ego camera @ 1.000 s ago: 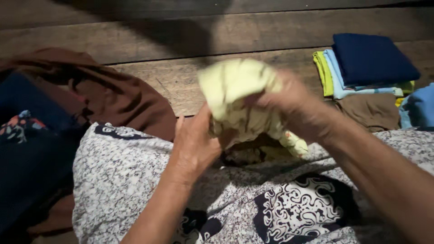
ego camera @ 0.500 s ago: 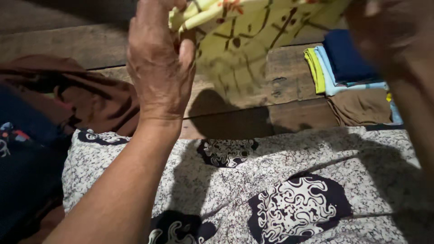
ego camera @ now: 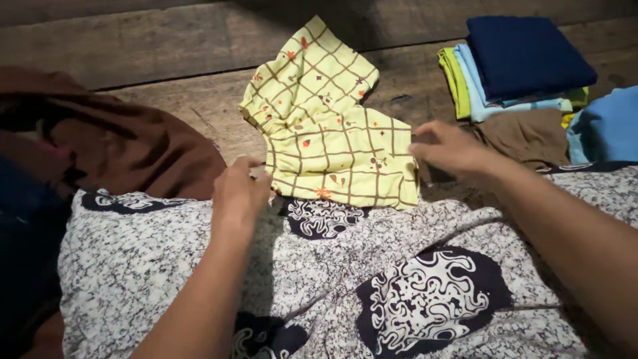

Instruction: The person folds several small garments one by one, including a yellow cloth, a white floral-patterned cloth, a light blue garment, and a yellow checkered cloth. Each item is smoothed, folded into a compact rectangle, and placed on a growing stack to the right.

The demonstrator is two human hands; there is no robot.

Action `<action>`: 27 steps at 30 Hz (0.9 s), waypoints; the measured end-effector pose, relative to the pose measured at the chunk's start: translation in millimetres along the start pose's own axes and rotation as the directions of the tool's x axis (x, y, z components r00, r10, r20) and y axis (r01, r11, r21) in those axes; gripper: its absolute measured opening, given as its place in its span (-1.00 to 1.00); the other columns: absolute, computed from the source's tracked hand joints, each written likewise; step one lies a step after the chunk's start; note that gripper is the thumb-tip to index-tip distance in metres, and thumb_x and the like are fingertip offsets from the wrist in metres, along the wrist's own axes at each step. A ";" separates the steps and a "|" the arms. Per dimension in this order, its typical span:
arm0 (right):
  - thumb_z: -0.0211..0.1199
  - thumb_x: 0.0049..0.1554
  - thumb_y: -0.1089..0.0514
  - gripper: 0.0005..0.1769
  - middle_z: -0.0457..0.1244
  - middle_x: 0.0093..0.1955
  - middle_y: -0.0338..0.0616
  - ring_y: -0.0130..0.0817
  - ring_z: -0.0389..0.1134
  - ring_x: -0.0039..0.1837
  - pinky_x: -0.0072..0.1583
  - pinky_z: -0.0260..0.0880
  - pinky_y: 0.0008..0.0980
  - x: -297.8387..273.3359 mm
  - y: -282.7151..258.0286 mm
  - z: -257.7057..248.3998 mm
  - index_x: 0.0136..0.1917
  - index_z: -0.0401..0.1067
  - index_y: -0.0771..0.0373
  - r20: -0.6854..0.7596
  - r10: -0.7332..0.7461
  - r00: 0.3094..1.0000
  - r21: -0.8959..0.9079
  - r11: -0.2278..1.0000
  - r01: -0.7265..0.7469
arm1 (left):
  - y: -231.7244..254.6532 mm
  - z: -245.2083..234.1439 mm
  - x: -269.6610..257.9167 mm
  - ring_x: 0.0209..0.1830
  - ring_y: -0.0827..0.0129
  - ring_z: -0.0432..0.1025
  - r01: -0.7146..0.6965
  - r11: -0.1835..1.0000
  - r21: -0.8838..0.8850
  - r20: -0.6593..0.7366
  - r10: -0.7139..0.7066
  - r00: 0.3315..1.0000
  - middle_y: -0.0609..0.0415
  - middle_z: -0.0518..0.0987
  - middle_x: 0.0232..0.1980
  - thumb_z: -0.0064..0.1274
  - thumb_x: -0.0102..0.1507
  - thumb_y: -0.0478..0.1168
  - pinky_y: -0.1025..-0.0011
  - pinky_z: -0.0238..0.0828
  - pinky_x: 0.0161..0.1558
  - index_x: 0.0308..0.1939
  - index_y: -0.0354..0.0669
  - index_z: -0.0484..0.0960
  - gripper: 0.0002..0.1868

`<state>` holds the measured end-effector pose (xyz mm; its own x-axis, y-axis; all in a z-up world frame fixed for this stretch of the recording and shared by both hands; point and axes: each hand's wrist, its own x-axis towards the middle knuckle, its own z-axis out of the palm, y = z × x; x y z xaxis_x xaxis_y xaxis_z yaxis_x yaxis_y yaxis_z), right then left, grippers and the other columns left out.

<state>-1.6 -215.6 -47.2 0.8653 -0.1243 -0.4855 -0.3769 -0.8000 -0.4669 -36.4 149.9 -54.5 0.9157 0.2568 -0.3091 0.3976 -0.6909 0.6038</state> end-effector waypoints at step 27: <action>0.37 0.04 0.27 -0.38 0.29 0.19 0.09 0.03 0.34 0.21 0.23 0.33 -0.08 -10.9 -28.8 25.4 0.35 0.28 0.26 -0.513 -0.296 0.806 -0.216 0.953 0.212 | 12.1 42.6 -11.1 0.12 -0.01 0.50 -0.121 0.992 0.039 -0.009 0.121 0.993 -0.08 0.60 0.14 0.00 0.16 -0.30 0.10 0.43 0.11 0.08 0.15 0.70 -0.56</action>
<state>-8.6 -176.3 -47.3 0.9783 -0.1646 0.1259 -0.1041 -0.9157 -0.3883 -44.2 109.9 -75.1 0.9576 0.1774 -0.2269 0.2815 -0.7429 0.6073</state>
